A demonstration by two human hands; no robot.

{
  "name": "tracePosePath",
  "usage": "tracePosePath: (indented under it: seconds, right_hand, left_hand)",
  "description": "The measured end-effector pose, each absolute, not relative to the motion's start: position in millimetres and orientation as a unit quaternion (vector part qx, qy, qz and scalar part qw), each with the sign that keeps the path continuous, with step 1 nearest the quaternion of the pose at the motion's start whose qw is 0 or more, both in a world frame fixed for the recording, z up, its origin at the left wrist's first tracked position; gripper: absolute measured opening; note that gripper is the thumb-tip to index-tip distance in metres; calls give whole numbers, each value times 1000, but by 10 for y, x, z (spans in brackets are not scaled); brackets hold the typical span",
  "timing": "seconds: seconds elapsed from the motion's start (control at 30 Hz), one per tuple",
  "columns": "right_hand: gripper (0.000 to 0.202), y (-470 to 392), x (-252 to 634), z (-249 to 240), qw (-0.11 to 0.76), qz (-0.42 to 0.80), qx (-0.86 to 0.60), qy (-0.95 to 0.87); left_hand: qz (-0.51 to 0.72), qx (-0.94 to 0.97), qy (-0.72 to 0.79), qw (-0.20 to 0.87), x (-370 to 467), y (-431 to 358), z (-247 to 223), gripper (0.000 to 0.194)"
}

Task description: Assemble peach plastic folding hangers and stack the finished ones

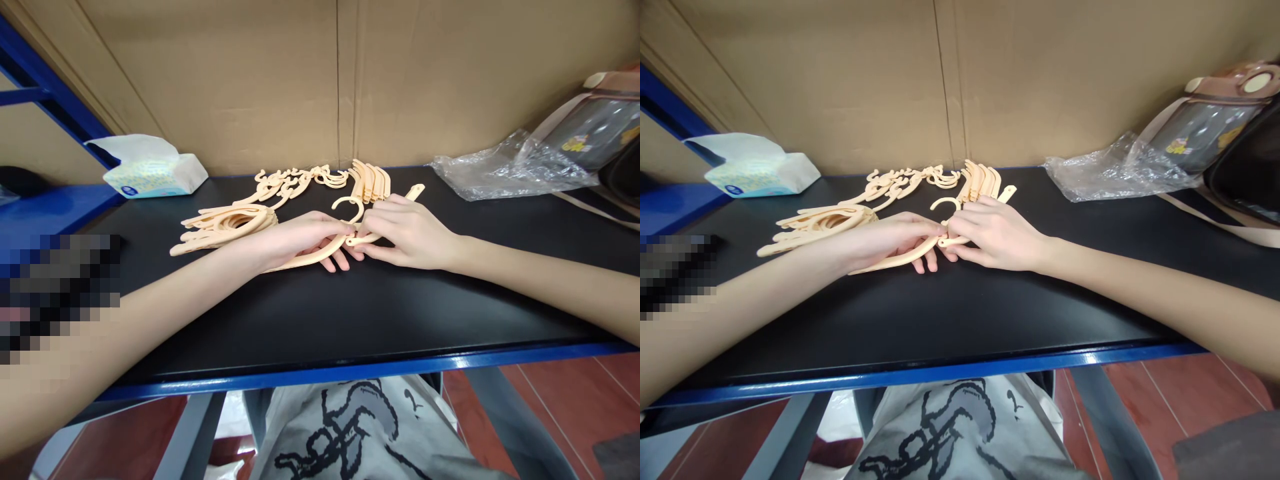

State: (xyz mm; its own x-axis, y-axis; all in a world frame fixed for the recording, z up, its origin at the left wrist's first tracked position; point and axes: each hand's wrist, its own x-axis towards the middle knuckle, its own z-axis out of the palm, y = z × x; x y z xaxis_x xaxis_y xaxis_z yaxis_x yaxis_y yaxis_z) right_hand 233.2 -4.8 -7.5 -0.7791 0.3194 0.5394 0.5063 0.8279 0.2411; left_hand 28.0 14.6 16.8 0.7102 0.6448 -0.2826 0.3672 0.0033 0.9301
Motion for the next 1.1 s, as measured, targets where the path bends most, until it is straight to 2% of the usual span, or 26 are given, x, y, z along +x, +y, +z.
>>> tracePosePath:
  seconds: [1.1]
  right_hand:
    - [25, -33, 2336, -92, 227, -106, -255, -934]
  left_hand:
    - [131, 711, 358, 591, 299, 113, 155, 25]
